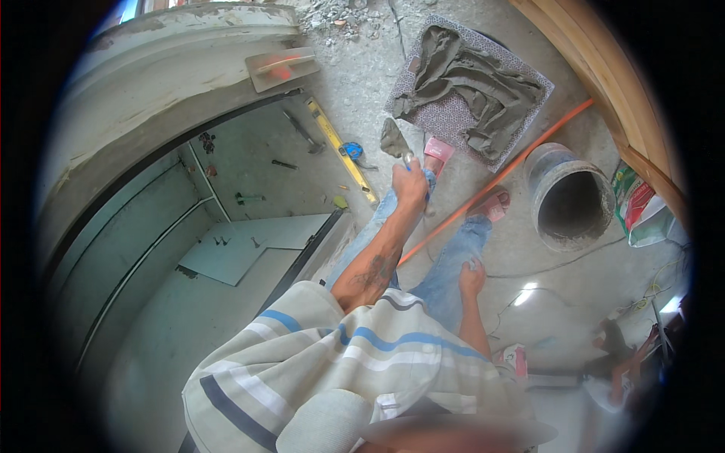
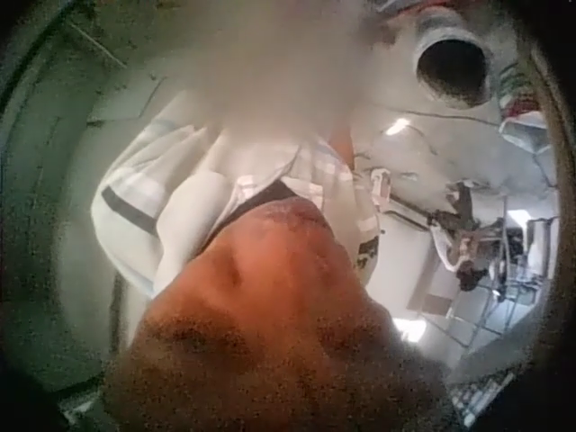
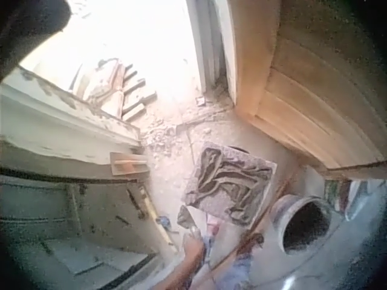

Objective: Cutting a floor tile using an angle grinder and applying mortar to a tile with a trowel.

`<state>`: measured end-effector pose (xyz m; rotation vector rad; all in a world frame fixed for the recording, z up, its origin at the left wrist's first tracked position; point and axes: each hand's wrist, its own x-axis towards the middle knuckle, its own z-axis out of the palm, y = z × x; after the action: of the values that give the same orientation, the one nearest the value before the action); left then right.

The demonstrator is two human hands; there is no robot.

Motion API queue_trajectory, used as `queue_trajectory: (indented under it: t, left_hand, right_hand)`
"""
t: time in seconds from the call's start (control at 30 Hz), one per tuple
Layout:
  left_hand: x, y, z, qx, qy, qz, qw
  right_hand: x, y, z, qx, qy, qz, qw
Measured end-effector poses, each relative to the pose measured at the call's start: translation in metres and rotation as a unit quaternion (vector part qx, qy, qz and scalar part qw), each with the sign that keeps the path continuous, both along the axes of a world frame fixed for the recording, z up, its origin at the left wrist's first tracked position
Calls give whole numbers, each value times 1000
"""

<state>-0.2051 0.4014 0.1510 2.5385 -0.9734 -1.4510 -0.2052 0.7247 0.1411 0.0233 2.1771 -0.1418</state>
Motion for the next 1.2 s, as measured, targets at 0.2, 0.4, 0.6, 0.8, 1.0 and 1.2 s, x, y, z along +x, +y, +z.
queue_trajectory:
  t: [0.2, 0.4, 0.6, 0.8, 1.0, 1.2]
  left_hand:
    - [-41, -14, 29, -80, -46, -199, 976]
    - [79, -53, 39, -78, -56, -392, 915]
    - [112, -150, 62, -120, -67, -692, 709]
    - [90, -184, 42, -90, -85, -793, 596]
    - [56, -232, 41, -102, -85, -833, 537]
    - [34, -235, 40, -144, -87, -815, 555]
  right_hand:
    - [-2, 0, 1, 16, 7, 14, 1000]
    - [-3, 4, 0, 7, -7, 12, 1000]
    - [-3, 14, -5, -12, 5, 8, 1000]
    - [-6, 10, 0, -14, -7, -5, 1000]
    - [-6, 11, -1, -25, -1, -30, 999]
    - [1, 15, -3, -28, -1, -32, 999]
